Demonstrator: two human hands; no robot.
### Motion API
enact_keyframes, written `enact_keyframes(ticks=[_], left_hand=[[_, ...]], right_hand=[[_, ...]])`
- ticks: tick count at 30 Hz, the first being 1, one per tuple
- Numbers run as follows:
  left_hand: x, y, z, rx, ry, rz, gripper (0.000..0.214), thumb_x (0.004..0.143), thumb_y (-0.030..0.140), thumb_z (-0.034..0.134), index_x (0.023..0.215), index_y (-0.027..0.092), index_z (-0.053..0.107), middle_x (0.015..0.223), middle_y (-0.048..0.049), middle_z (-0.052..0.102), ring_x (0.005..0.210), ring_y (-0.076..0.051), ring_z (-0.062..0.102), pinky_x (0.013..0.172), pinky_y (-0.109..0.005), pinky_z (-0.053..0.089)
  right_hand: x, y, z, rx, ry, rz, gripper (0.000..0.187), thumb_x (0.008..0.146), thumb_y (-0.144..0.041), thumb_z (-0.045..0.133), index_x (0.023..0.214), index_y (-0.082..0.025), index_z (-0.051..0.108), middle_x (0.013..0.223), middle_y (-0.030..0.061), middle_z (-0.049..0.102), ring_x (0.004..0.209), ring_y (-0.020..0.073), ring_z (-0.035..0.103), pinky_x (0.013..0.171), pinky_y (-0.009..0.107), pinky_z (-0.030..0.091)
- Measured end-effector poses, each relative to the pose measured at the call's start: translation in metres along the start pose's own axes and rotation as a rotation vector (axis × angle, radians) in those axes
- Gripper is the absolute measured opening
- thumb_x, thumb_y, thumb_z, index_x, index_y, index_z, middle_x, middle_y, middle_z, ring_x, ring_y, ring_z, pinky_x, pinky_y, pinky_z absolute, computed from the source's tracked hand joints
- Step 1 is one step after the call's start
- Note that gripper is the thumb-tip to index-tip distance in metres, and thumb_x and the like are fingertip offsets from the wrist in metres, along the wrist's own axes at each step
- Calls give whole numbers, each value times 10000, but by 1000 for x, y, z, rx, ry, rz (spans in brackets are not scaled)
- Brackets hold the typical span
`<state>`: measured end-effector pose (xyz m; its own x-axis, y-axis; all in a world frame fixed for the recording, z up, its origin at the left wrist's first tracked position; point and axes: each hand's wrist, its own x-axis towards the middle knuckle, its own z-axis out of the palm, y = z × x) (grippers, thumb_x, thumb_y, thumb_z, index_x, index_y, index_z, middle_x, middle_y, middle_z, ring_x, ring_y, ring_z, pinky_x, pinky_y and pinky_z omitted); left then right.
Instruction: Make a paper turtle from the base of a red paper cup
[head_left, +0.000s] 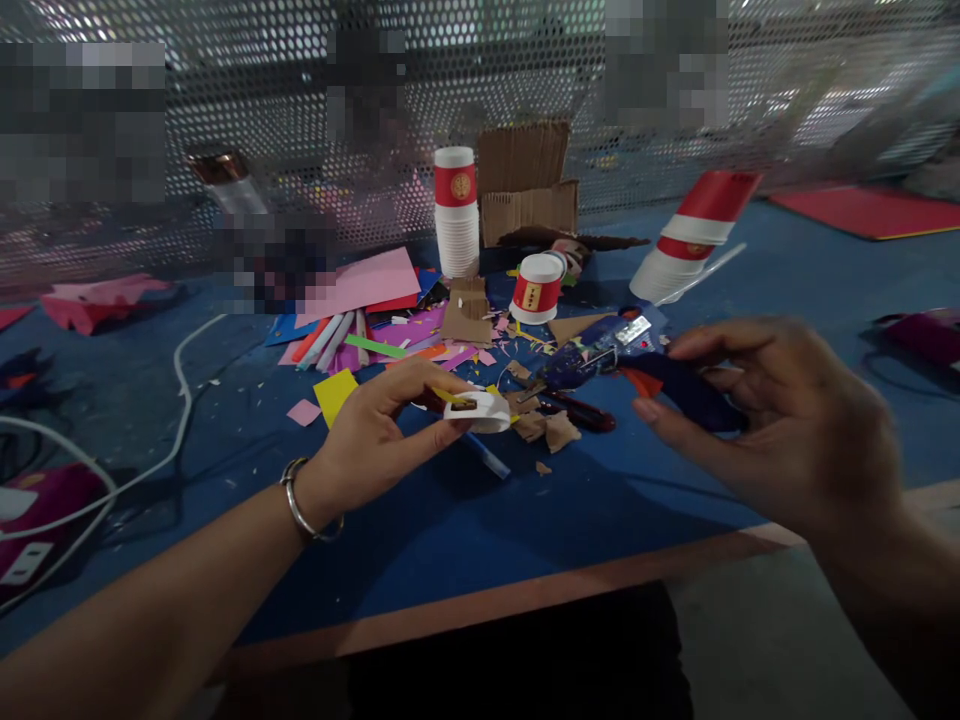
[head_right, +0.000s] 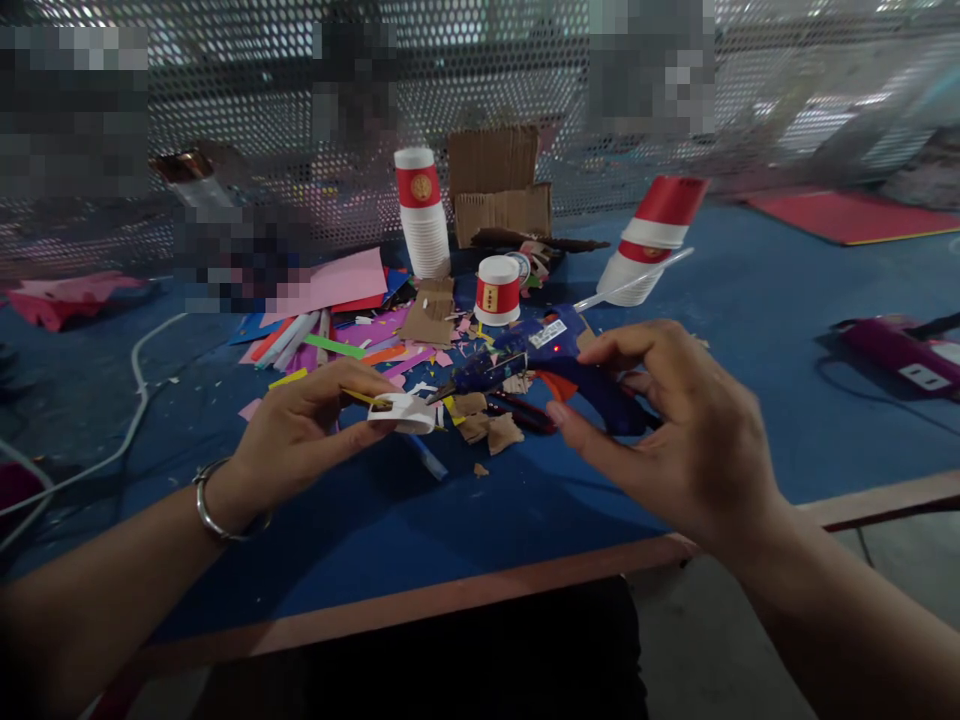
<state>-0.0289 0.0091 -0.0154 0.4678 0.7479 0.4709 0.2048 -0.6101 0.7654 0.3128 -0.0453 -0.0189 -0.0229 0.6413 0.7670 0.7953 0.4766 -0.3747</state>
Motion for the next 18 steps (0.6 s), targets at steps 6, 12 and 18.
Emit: enact_keyframes(ticks=[6,12,18], left_hand=[[0,1,-1,77,-18,14,154,936,221,826,1087,251,820,1057,-53,831,1000,-218,771,918,-378,608],[2,4,0,66,-41,57,159,950,178,813,1091,251,814,1036,-34,829,950,-178,760,873,-328,602],[2,7,1,61,-67,96,169,953,148,799,1096,240,802,1015,-20,817,910,-148,743,821,-280,597]], right_hand=[[1,-6,-1,-89,-42,-94,332,872,-421,845,1115,-254,693,1050,24,767,843,240,760,725,410,633],[2,-8,1,-119,-38,-140,316,877,-388,843,1102,-247,672,1058,34,781,912,272,792,712,404,615],[3,-12,1,-117,-45,-157,276,889,-367,829,1066,-260,645,1047,16,780,932,262,799,739,398,611]])
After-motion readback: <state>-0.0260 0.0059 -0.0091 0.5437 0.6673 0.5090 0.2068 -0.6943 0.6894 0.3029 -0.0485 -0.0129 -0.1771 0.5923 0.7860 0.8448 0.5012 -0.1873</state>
